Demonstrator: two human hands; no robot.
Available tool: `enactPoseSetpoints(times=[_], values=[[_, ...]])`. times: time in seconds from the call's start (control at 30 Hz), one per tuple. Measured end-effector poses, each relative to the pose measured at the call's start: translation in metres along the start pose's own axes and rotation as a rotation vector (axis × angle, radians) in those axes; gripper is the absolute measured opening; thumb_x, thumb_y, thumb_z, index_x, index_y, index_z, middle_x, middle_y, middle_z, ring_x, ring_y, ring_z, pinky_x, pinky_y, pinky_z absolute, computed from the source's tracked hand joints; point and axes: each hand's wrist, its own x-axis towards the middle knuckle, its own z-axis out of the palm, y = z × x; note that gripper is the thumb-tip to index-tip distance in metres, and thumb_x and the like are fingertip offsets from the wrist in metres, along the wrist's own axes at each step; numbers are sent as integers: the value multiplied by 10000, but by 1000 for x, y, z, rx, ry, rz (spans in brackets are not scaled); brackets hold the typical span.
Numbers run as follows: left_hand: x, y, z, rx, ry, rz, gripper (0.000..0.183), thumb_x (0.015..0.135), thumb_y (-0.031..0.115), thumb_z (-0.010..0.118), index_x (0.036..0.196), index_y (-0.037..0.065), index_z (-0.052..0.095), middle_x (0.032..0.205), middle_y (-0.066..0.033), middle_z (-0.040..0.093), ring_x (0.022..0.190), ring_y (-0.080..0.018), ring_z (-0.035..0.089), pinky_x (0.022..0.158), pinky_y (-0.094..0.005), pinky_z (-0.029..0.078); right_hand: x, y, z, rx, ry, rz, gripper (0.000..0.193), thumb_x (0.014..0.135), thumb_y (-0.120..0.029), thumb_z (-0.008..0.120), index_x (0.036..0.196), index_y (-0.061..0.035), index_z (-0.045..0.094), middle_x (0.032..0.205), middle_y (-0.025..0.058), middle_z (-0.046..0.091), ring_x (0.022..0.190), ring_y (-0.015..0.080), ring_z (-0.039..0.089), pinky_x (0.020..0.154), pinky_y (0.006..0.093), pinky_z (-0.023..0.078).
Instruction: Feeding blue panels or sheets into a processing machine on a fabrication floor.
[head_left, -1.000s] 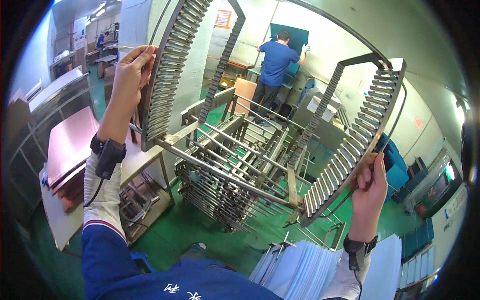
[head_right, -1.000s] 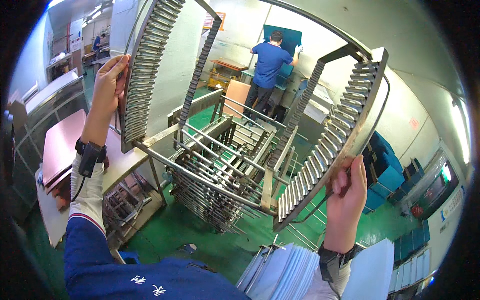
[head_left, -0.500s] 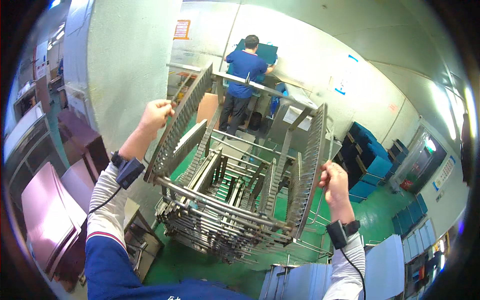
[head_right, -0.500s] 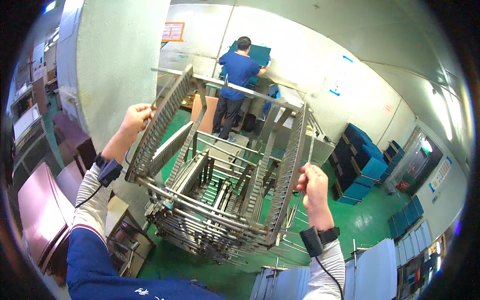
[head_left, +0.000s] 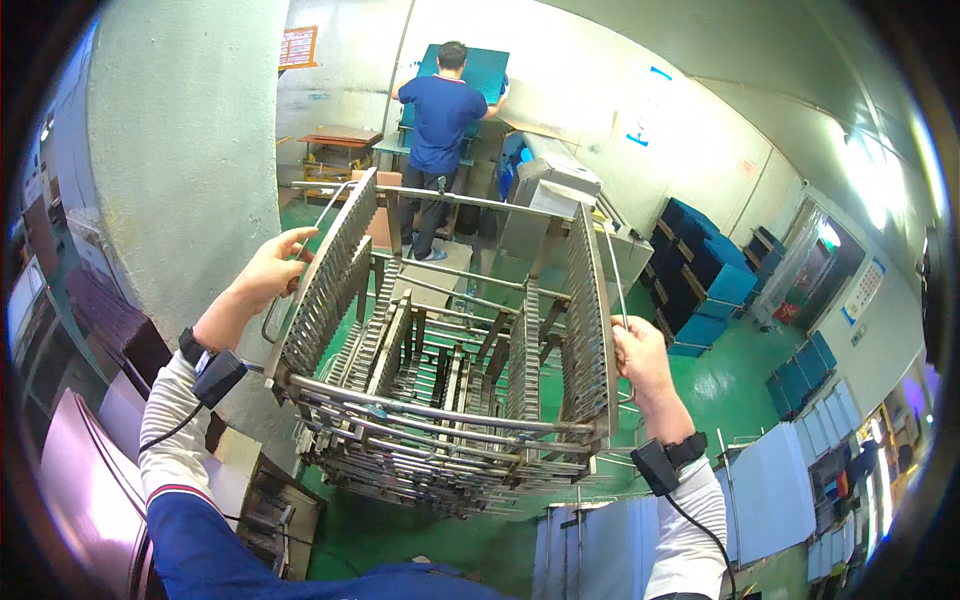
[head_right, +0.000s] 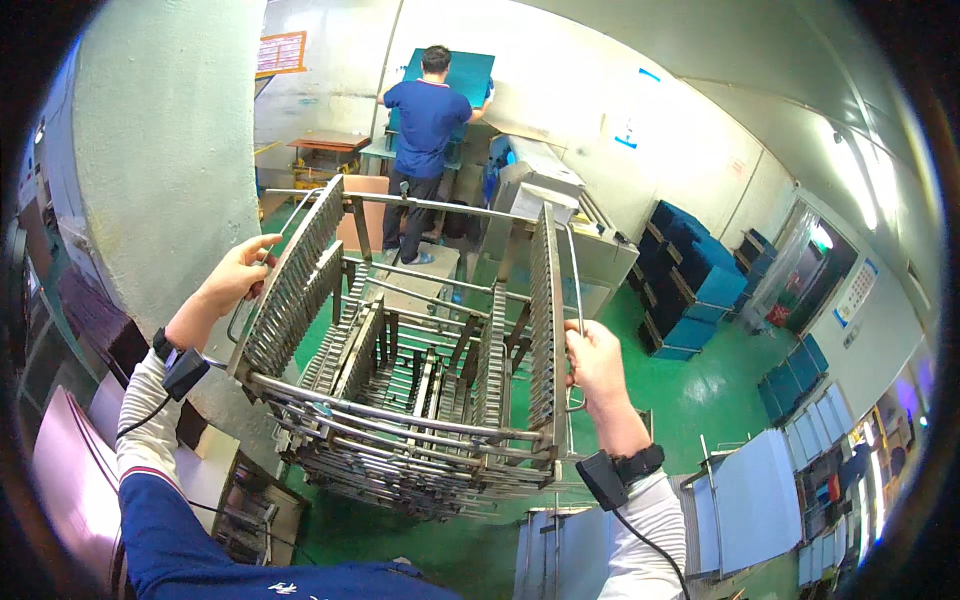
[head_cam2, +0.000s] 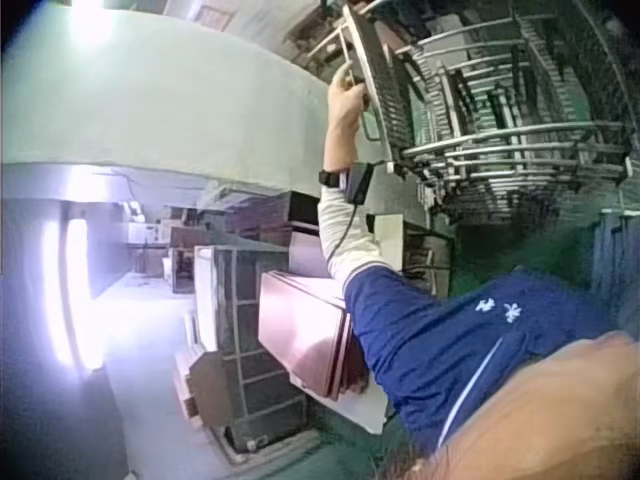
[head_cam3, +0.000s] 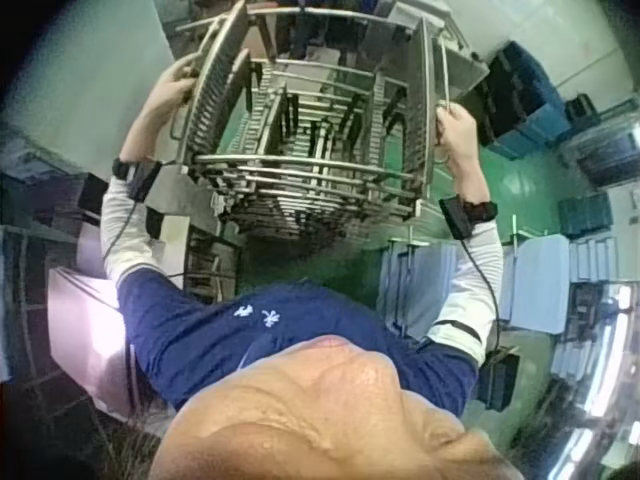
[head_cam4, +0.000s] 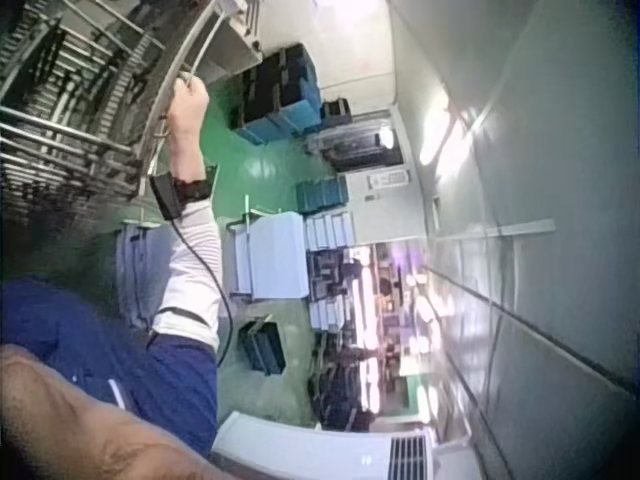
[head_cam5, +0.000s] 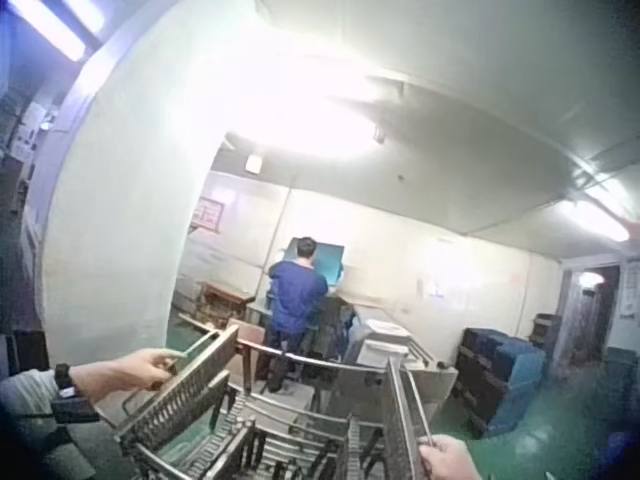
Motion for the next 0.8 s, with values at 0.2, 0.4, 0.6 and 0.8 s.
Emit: enactPoseSetpoints(times=[0.2,0.4,0.6,0.8], values=[[11,-22,-12,-49,100,10,603,735,-107,433,1319,16,515,1025,-75,607,545,-70,482,452,-219,385,1,-27,-38,18,42,-31,235,925,-125,553,1104,14,615,624,-55,482,491,30,421,391,197,354],[5,-8,-1,27,-29,32,576,763,-89,443,1319,39,524,1033,-72,607,534,-69,508,448,-206,413,-16,28,-61,-242,114,111,268,954,-180,535,1151,-25,630,612,-24,520,466,62,451,392,228,357],[-1,-23,-6,216,24,55,609,740,-94,405,1308,77,543,1103,-76,597,543,-111,548,453,-248,448,-12,49,-41,-306,179,-69,333,942,-197,524,1212,-17,599,699,-32,547,547,63,467,481,237,390],[-2,-32,-8,211,78,51,606,737,-91,385,1290,81,562,1131,-76,602,594,-124,563,494,-253,460,-56,34,-42,-178,42,135,408,900,-209,588,1264,-26,556,822,84,652,617,133,592,482,290,483]])
